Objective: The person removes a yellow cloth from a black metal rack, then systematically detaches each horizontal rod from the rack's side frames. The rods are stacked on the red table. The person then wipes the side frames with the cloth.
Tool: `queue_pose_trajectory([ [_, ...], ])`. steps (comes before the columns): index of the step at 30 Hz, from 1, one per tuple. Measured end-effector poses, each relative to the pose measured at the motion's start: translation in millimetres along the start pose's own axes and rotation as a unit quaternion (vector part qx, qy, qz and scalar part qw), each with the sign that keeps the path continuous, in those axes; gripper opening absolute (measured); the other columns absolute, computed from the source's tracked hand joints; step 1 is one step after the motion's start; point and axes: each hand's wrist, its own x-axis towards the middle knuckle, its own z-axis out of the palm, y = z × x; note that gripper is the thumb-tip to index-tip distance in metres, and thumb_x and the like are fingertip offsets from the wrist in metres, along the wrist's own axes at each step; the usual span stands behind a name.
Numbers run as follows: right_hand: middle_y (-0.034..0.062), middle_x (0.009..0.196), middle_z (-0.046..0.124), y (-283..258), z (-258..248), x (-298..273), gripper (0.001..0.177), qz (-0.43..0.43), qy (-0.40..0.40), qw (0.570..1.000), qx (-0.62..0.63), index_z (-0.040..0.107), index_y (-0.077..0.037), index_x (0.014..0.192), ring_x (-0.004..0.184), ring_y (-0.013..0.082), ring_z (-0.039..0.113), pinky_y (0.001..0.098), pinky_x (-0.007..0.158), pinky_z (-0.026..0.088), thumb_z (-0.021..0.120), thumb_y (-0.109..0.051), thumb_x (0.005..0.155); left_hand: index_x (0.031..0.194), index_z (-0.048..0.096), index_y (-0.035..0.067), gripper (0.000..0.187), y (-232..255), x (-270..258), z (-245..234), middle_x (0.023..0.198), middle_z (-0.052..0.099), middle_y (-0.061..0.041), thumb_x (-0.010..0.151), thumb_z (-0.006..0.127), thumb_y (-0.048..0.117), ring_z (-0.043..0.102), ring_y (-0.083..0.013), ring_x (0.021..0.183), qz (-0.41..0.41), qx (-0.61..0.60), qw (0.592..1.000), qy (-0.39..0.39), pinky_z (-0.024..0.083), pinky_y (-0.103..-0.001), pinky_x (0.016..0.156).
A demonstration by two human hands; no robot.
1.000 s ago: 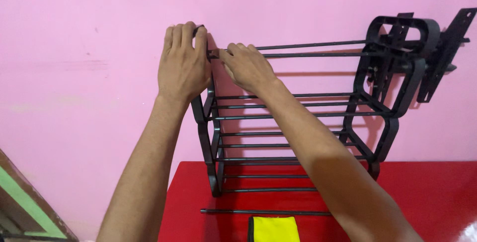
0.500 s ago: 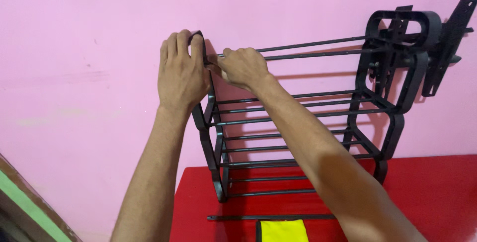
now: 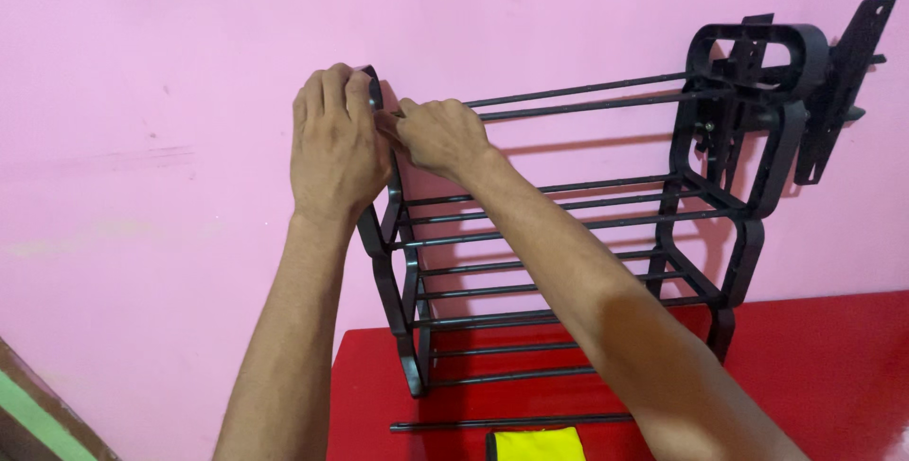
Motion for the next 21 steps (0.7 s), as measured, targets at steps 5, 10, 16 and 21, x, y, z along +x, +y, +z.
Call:
queue_pose_trajectory([
  [5, 0.0116, 0.086, 0.072, 8, -10, -8, 0.037, 0.025, -0.017, 1.0, 0.0, 0.076, -0.017, 0.103, 0.07, 0.033, 0.072, 0.048, 0.058, 0.057, 0.054, -0.048, 0.102, 0.131, 0.053, -0.011, 0.052, 1, 1, 2, 0.131, 0.054, -0.025, 0.084, 0.066, 0.009, 0.051, -0.0416, 0.126, -0.007, -0.03, 1.0, -0.002, 0.038, -0.051, 0.112],
  [10, 0.0133, 0.086, 0.072, -7, -19, -26, 0.035, -0.036, -0.008, 0.999, -0.01, 0.073, -0.007, 0.085, 0.069, 0.034, 0.072, 0.0487, 0.056, 0.057, 0.06, -0.04, 0.092, 0.134, 0.052, -0.01, 0.052, 0, -1, 8, 0.135, 0.054, -0.024, 0.085, 0.062, 0.002, 0.051, -0.0403, 0.13, -0.002, -0.011, 1.0, 0.007, 0.038, -0.05, 0.116],
  [16, 0.0132, 0.084, 0.07, -37, -24, -60, 0.031, -0.107, -0.101, 0.989, -0.004, 0.072, -0.008, 0.091, 0.075, 0.0316, 0.072, 0.0473, 0.061, 0.058, 0.054, -0.032, 0.1, 0.137, 0.052, -0.01, 0.047, -3, 0, 13, 0.134, 0.054, -0.023, 0.091, 0.058, 0.0, 0.051, -0.0391, 0.128, 0.006, 0.001, 1.0, 0.007, 0.04, -0.048, 0.116],
  [21, 0.0142, 0.088, 0.071, -62, -16, -85, 0.028, -0.17, -0.04, 0.984, 0.049, 0.07, -0.006, 0.107, 0.068, 0.0315, 0.072, 0.0466, 0.055, 0.057, 0.053, -0.023, 0.093, 0.139, 0.05, -0.011, 0.047, -7, 1, 11, 0.131, 0.053, -0.022, 0.094, 0.055, 0.0, 0.052, -0.0382, 0.124, 0.024, 0.002, 1.0, -0.003, 0.04, -0.047, 0.114],
])
